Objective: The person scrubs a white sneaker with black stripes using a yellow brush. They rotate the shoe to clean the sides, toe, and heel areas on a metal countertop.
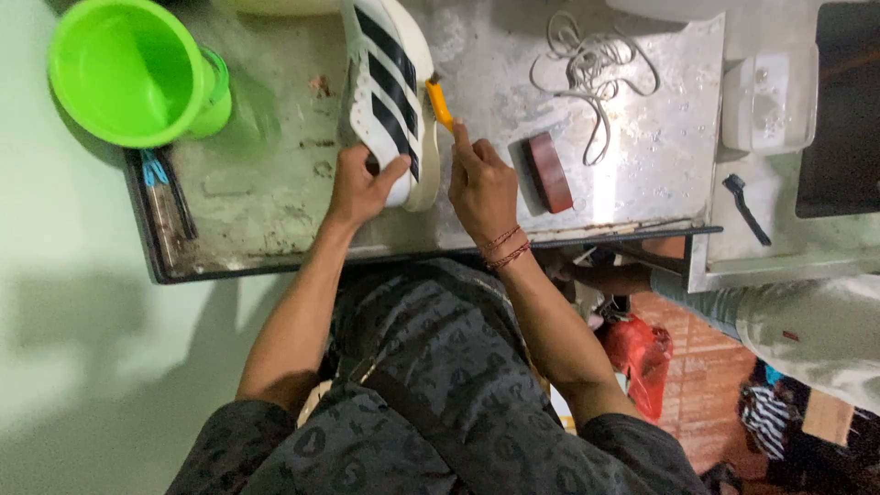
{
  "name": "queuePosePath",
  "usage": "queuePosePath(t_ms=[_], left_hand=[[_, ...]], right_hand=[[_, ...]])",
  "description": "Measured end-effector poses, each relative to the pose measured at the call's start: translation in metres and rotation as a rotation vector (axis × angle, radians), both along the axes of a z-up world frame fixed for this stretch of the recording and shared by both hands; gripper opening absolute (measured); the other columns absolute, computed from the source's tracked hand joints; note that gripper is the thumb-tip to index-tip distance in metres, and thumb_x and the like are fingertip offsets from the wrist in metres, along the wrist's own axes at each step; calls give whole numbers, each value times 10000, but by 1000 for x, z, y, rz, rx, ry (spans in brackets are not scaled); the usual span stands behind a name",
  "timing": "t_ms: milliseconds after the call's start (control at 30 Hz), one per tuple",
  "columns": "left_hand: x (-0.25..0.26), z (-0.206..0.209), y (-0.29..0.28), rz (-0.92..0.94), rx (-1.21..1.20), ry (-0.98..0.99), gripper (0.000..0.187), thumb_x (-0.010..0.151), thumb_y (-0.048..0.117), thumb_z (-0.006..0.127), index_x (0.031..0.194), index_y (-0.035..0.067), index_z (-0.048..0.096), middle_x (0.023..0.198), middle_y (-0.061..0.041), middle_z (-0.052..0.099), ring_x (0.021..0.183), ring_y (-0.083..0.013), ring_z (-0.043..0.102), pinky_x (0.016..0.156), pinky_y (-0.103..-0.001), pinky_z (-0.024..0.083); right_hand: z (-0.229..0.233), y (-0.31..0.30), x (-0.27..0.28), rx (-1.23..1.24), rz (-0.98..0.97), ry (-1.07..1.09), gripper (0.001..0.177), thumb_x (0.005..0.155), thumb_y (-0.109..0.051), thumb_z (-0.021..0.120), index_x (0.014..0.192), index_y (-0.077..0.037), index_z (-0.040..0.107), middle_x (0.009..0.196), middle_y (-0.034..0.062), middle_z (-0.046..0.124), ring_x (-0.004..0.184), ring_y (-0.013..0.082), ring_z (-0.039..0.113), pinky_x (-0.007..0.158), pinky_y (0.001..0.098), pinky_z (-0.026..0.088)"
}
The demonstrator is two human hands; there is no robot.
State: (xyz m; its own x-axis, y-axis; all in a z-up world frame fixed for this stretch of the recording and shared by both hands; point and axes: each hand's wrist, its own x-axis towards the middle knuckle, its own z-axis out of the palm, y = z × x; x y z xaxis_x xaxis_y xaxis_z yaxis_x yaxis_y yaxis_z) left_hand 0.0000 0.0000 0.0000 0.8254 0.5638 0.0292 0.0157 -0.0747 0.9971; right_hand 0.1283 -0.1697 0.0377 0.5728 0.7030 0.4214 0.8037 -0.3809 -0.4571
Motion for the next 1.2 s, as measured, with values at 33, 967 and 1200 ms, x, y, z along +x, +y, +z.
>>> queuePosePath(t_ms=[33,967,1200], left_hand=[[-3,-2,-1,0,-1,3,274,1001,142,725,737,99,664,679,9,641,642,-108,533,601,-280,451],[40,24,-22,27,12,-61,226,991,105,698,779,32,729,712,-33,689,650,-109,535,570,-283,457],[44,30,-33,21,147,-77,221,1000,103,698,788,41,714,639,-45,632,589,-100,526,535,-275,447]], right_hand=[[9,-15,-15,-1,0,3,315,1014,-73,590,1321,-51,656,701,124,592,546,337,619,457,410,461],[79,-72,-66,-11,-141,121,284,1005,-17,575,1267,18,677,632,156,554,471,316,545,419,380,395],[64,-77,-52,39,-157,123,327,1021,-6,552,1332,0,651,630,87,548,438,209,479,431,281,378]])
